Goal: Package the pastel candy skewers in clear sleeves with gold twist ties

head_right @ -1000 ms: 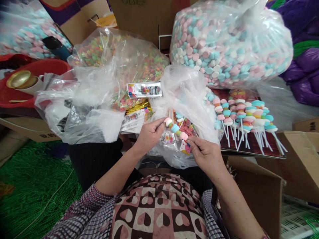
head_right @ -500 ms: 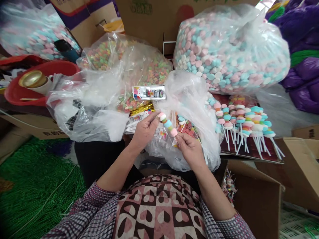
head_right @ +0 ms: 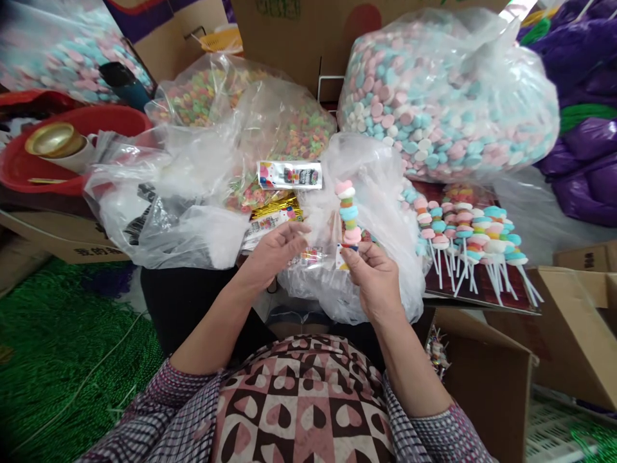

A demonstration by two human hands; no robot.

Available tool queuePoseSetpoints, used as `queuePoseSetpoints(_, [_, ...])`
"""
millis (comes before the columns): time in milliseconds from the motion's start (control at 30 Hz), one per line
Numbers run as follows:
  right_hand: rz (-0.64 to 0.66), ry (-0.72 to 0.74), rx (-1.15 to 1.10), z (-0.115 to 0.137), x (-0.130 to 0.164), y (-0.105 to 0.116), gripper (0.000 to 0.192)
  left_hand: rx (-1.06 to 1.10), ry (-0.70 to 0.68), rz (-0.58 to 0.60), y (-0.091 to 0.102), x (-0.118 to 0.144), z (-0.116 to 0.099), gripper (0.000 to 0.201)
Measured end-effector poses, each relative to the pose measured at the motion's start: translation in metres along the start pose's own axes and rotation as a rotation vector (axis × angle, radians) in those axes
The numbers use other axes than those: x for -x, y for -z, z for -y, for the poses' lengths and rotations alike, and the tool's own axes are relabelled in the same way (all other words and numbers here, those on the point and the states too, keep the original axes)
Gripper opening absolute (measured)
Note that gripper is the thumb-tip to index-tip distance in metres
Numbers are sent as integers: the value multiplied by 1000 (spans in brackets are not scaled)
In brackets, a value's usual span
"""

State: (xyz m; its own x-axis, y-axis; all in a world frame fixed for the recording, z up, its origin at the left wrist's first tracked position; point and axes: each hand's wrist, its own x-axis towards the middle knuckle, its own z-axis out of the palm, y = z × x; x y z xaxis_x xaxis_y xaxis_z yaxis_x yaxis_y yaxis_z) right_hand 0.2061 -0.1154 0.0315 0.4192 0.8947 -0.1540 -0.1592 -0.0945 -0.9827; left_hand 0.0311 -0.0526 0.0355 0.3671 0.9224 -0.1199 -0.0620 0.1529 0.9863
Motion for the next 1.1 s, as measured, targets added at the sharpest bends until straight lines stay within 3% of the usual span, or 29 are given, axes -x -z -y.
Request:
queuePoseSetpoints(67, [-23, 13, -1, -1, -2, 1, 36, -105, 30, 121, 4, 4, -2, 32])
queuePoseSetpoints(133, [-31, 39, 0, -5, -3, 3, 38, -193, 59, 165, 8, 6, -3, 32])
queuePoseSetpoints(433, [-72, 152, 96, -22, -9, 1, 48, -395, -12, 121, 6, 1, 5, 43])
queuePoseSetpoints(633, [-5, -20, -68, -8, -8, -5, 41, -359, -27, 88, 6, 0, 9, 33])
queuePoseSetpoints(800, [-94, -1, -116, -8, -10, -14, 47, -341, -17, 49, 3, -1, 15, 44])
queuePoseSetpoints(933, [-114, 22, -96, -6, -14, -14, 49, -186, 48, 136, 6, -2, 17, 37])
queuePoseSetpoints(1100, [20, -45, -90, 1, -11, -10, 43, -124, 59, 46, 10, -6, 24, 39])
